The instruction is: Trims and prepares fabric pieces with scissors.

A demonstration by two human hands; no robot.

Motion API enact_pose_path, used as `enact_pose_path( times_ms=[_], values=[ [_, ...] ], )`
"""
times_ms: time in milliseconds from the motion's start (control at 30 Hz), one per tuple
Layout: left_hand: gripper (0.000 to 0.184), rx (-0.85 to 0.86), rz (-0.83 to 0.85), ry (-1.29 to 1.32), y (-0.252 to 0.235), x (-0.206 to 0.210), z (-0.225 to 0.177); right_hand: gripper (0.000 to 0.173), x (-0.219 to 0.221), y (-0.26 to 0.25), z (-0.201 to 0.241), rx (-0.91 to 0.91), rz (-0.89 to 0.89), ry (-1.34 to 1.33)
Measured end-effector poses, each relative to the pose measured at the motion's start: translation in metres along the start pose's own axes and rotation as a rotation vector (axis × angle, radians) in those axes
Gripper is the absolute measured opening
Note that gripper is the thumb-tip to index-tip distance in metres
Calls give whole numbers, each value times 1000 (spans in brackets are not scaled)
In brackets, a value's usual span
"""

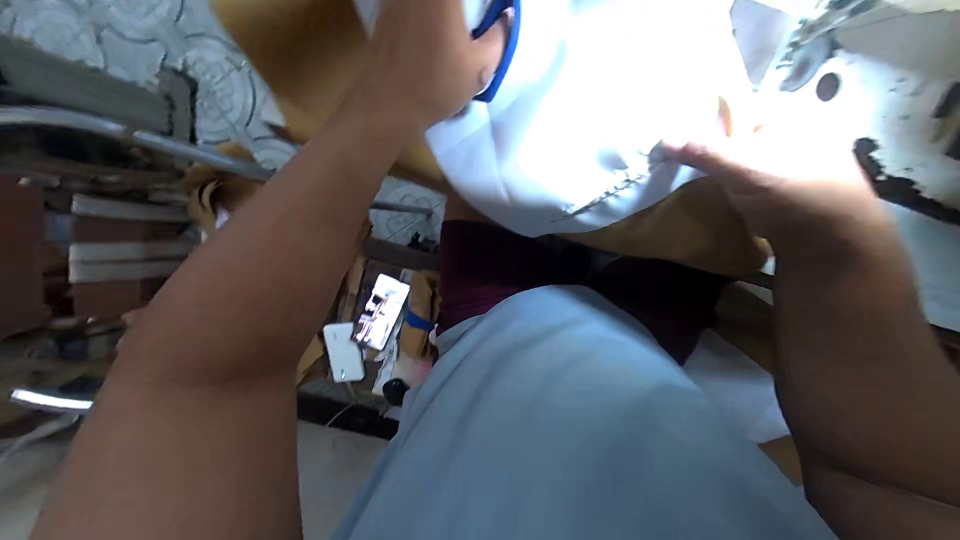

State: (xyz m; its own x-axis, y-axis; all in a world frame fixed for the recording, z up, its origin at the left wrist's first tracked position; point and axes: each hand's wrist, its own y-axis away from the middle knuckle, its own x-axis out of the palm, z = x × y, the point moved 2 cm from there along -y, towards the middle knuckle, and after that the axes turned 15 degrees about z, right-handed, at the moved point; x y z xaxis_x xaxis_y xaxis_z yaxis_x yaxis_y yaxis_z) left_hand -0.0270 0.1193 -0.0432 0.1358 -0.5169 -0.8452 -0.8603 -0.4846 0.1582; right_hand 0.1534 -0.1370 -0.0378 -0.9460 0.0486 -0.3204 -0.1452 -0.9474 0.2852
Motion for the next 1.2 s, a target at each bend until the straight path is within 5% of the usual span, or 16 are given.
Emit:
enact_pose_path(
  times_ms=[167, 267, 400, 733, 1200],
  values=[
    [73, 134, 188, 511, 58, 1, -56, 41, -4, -2, -14, -124, 31, -256],
    [51, 98, 448, 769, 115, 54, -85, 22, -5, -6, -14, -145, 21, -365],
    [43, 28, 599, 722, 147, 103, -105, 15, -7, -7, -12, -143, 15, -343],
    [47, -105, 623, 623, 146, 107, -123, 16, -7, -5, -20, -186, -26, -387],
    [42, -65, 406, 712, 143, 133, -145, 14, -6, -3, -26, -154, -132, -343]
  ],
)
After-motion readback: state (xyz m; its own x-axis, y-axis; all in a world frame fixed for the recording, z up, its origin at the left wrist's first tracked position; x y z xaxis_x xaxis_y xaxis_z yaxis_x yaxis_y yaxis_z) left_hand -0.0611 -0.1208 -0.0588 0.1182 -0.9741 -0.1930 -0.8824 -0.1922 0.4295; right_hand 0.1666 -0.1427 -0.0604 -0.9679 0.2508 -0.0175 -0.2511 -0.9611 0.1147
